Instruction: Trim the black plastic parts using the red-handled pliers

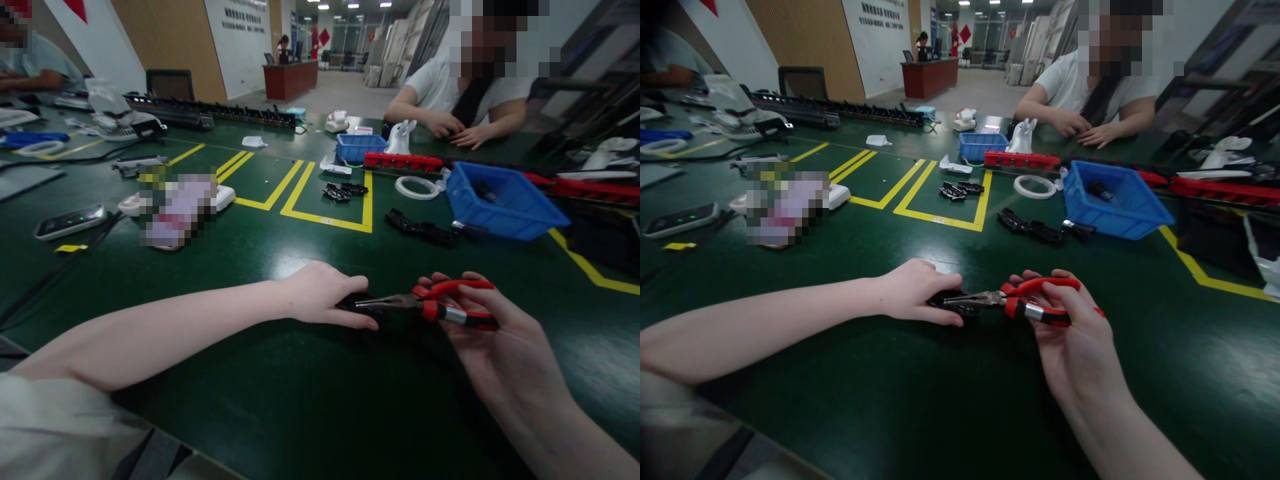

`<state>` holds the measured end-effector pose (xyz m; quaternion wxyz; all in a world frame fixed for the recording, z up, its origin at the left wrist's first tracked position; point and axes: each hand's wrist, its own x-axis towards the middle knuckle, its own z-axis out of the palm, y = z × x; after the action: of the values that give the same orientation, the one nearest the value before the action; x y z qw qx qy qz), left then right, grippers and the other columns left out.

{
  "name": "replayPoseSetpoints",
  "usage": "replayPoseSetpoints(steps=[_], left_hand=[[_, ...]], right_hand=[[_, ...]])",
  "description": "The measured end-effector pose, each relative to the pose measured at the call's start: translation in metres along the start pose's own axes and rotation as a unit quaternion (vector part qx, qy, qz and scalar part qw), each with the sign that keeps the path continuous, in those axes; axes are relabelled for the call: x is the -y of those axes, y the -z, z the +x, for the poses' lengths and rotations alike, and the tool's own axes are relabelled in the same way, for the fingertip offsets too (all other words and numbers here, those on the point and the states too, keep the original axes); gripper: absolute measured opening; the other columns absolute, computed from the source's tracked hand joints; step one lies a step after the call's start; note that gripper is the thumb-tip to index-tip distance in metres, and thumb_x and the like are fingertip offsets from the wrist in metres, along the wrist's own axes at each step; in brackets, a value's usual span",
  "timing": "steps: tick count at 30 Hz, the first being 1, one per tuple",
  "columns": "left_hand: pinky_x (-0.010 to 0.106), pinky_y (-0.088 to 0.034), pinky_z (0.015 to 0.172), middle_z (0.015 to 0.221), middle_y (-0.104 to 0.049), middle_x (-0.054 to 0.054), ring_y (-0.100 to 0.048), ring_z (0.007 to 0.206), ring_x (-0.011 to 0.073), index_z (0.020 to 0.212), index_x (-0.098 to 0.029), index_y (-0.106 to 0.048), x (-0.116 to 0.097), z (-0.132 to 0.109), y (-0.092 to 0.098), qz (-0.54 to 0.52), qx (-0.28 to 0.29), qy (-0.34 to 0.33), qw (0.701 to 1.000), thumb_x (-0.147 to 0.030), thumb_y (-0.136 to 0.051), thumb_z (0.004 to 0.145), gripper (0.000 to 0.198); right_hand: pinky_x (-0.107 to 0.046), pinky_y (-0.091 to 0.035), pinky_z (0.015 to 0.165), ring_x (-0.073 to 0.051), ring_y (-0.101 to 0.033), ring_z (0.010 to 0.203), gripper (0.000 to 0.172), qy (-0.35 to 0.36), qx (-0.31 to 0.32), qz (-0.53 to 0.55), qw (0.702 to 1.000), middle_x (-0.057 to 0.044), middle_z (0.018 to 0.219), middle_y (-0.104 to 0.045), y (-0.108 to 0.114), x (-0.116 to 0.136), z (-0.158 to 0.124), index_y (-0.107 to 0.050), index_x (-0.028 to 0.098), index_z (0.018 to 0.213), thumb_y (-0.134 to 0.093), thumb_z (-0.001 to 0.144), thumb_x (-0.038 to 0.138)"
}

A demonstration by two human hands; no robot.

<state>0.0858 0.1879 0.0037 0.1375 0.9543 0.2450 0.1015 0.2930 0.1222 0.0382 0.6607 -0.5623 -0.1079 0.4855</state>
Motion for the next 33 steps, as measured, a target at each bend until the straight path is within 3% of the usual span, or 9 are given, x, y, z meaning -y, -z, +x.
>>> replayPoseSetpoints(steps=[18,33], left_hand=[[0.023,-0.028,0.048,0.064,-0.058,-0.002,-0.054,0.053,0.0144,0.096,-0.019,-0.057,0.0002,0.0003,0.0002,0.003,0.001,-0.006,1.000,-0.069,-0.047,0.090,0.052],[0.024,-0.029,0.049,0.065,-0.060,-0.001,-0.056,0.055,0.0151,0.097,-0.019,-0.058,-0.0002,0.0004,0.0015,-0.003,0.011,0.001,1.000,-0.069,-0.046,0.091,0.052]], right_hand=[[-0.026,-0.063,0.067,-0.022,-0.074,0.088,0.022,0.005,0.019,-0.001,1.000,-0.006,0.090,-0.073,0.0025,-0.0039,0.0016,-0.062,0.020,0.091,-0.060,0.074,0.006],[-0.026,-0.063,0.062,-0.021,-0.073,0.087,0.024,0.006,0.005,-0.008,1.000,-0.005,0.091,-0.072,0.0005,0.0007,-0.0007,-0.061,0.021,0.089,-0.058,0.071,0.005]])
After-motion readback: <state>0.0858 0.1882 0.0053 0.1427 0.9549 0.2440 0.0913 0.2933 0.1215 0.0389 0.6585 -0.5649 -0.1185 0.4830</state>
